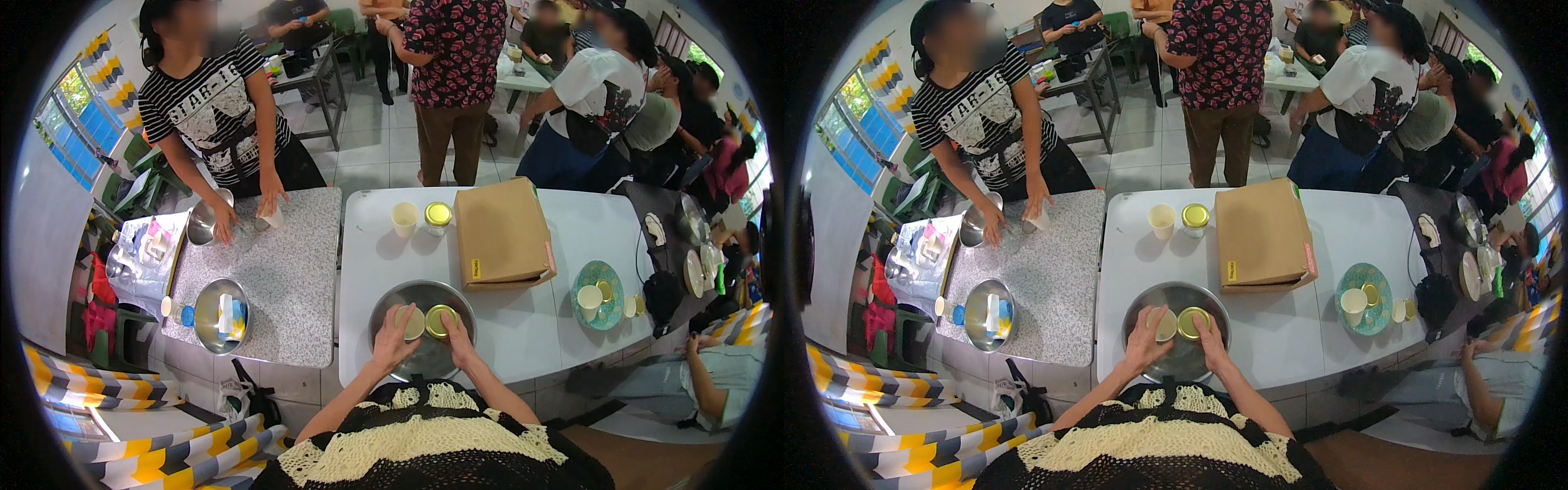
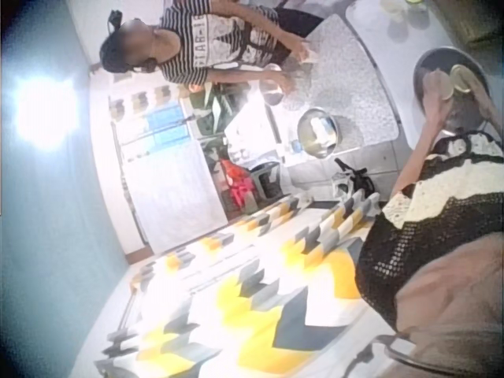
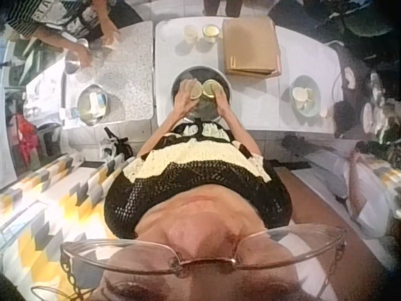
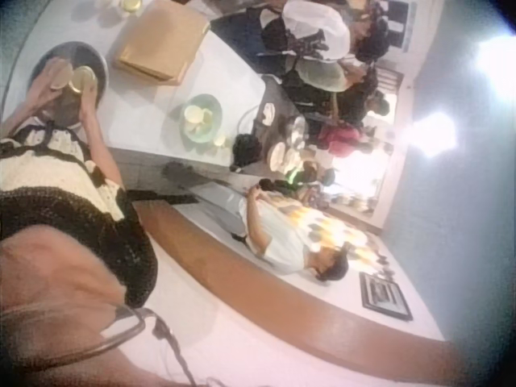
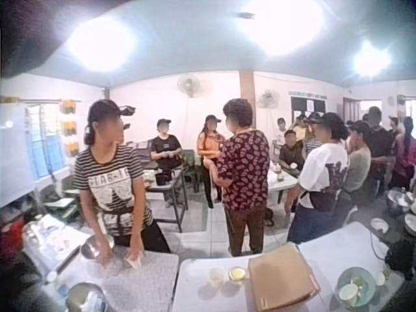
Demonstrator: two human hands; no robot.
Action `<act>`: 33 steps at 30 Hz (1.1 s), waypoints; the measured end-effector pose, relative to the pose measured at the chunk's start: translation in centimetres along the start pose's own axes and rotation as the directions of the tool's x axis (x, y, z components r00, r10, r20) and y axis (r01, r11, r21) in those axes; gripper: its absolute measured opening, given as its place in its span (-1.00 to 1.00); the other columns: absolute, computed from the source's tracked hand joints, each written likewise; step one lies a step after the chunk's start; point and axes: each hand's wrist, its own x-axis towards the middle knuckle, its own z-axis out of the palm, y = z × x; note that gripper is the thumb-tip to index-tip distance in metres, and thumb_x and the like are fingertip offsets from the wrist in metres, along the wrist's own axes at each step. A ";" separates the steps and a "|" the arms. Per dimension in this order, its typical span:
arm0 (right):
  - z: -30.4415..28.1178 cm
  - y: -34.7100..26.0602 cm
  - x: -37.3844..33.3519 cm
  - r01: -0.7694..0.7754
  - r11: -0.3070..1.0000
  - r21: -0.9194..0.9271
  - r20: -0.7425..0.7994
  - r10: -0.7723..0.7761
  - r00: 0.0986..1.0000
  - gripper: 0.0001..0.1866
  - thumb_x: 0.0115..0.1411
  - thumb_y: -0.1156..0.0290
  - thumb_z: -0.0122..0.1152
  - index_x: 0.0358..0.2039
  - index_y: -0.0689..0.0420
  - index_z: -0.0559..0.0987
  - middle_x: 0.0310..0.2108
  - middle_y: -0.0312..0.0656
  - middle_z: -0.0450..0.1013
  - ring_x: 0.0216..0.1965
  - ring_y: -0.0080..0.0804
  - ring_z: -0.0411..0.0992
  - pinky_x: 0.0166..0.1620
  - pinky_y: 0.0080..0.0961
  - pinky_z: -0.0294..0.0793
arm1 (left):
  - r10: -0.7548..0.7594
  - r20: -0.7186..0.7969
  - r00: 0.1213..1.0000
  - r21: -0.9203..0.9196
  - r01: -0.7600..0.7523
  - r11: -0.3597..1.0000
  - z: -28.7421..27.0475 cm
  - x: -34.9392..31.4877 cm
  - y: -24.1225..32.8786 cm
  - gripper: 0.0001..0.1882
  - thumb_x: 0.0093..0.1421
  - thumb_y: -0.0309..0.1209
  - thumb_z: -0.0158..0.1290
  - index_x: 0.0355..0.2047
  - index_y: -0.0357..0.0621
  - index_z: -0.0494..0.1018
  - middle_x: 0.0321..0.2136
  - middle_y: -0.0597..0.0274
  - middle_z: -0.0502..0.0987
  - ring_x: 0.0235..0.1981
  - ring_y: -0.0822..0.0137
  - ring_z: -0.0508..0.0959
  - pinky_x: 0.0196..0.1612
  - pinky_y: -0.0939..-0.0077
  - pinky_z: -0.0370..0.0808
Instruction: The person repeatedly picks up small paper cups and yellow plastic lids from a table, places the cups into a metal bowl, and presses the lids onto the cups. The person handles the items one at a time, stacking them inside the bowl.
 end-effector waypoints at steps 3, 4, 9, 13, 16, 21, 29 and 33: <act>0.0 -0.1 -0.1 -0.006 1.000 0.012 0.002 0.006 1.000 -0.43 0.29 -0.02 0.12 0.13 0.14 0.36 0.02 -0.22 0.38 0.06 -0.48 0.29 0.17 -0.49 0.22 | 0.004 0.001 1.000 -0.004 -0.004 1.000 0.1 0.0 0.0 -0.05 -0.13 -0.40 0.31 0.30 0.08 0.14 0.12 -0.08 0.20 0.10 -0.13 0.36 0.05 0.13 0.48; -0.1 -0.1 0.0 -0.010 1.000 0.010 0.002 0.010 1.000 -0.42 0.29 -0.02 0.12 0.13 0.14 0.36 0.02 -0.22 0.38 0.06 -0.47 0.29 0.17 -0.49 0.21 | 0.005 0.004 1.000 0.000 -0.005 1.000 0.1 0.1 0.0 -0.05 -0.13 -0.40 0.31 0.30 0.08 0.13 0.12 -0.08 0.20 0.10 -0.13 0.36 0.05 0.14 0.48; -0.1 -0.1 0.0 -0.023 1.000 -0.004 -0.011 0.023 1.000 -0.39 0.27 -0.05 0.13 0.14 0.14 0.36 0.03 -0.22 0.37 0.08 -0.46 0.28 0.18 -0.48 0.19 | 0.007 0.003 1.000 0.001 -0.007 1.000 0.1 0.1 -0.1 -0.04 -0.14 -0.41 0.31 0.30 0.08 0.13 0.12 -0.08 0.19 0.11 -0.14 0.35 0.06 0.13 0.47; -0.4 0.3 0.3 -0.022 1.000 0.011 -0.006 0.022 1.000 -0.39 0.26 -0.06 0.14 0.14 0.13 0.36 0.04 -0.22 0.37 0.08 -0.46 0.28 0.19 -0.48 0.18 | -0.001 0.013 1.000 -0.014 0.001 1.000 0.0 0.2 0.2 -0.05 -0.13 -0.40 0.31 0.30 0.07 0.13 0.12 -0.08 0.19 0.11 -0.14 0.34 0.07 0.12 0.46; -0.3 0.3 0.3 -0.015 1.000 0.005 -0.012 0.015 1.000 -0.39 0.26 -0.06 0.14 0.13 0.13 0.37 0.03 -0.22 0.37 0.07 -0.47 0.28 0.18 -0.48 0.19 | -0.020 0.029 0.999 -0.022 0.021 1.000 -0.1 0.2 0.2 -0.06 -0.12 -0.40 0.30 0.30 0.07 0.14 0.12 -0.08 0.19 0.12 -0.14 0.34 0.07 0.12 0.46; 0.0 -0.3 -0.1 -0.008 1.000 0.005 -0.007 0.008 1.000 -0.40 0.26 -0.06 0.14 0.12 0.13 0.37 0.01 -0.21 0.38 0.06 -0.47 0.29 0.17 -0.47 0.20 | -0.015 0.018 1.000 -0.016 0.015 1.000 0.2 0.1 0.0 -0.07 -0.12 -0.40 0.29 0.30 0.06 0.14 0.12 -0.08 0.19 0.12 -0.14 0.34 0.07 0.12 0.46; 0.0 -0.4 -0.2 -0.006 1.000 0.004 -0.010 0.006 1.000 -0.41 0.27 -0.05 0.14 0.11 0.13 0.38 0.00 -0.23 0.38 0.06 -0.48 0.29 0.17 -0.48 0.21 | -0.014 0.021 1.000 -0.009 0.015 1.000 0.1 0.2 0.1 -0.07 -0.12 -0.39 0.30 0.30 0.09 0.13 0.13 -0.07 0.18 0.11 -0.13 0.35 0.07 0.14 0.47; -0.2 -0.2 -0.1 -0.007 1.000 0.002 0.001 0.007 1.000 -0.42 0.27 -0.05 0.13 0.11 0.12 0.38 0.00 -0.25 0.38 0.05 -0.49 0.29 0.17 -0.49 0.20 | -0.021 0.025 0.999 -0.009 0.021 1.000 0.2 0.2 0.0 -0.07 -0.11 -0.39 0.30 0.30 0.09 0.13 0.13 -0.08 0.18 0.12 -0.13 0.34 0.07 0.13 0.46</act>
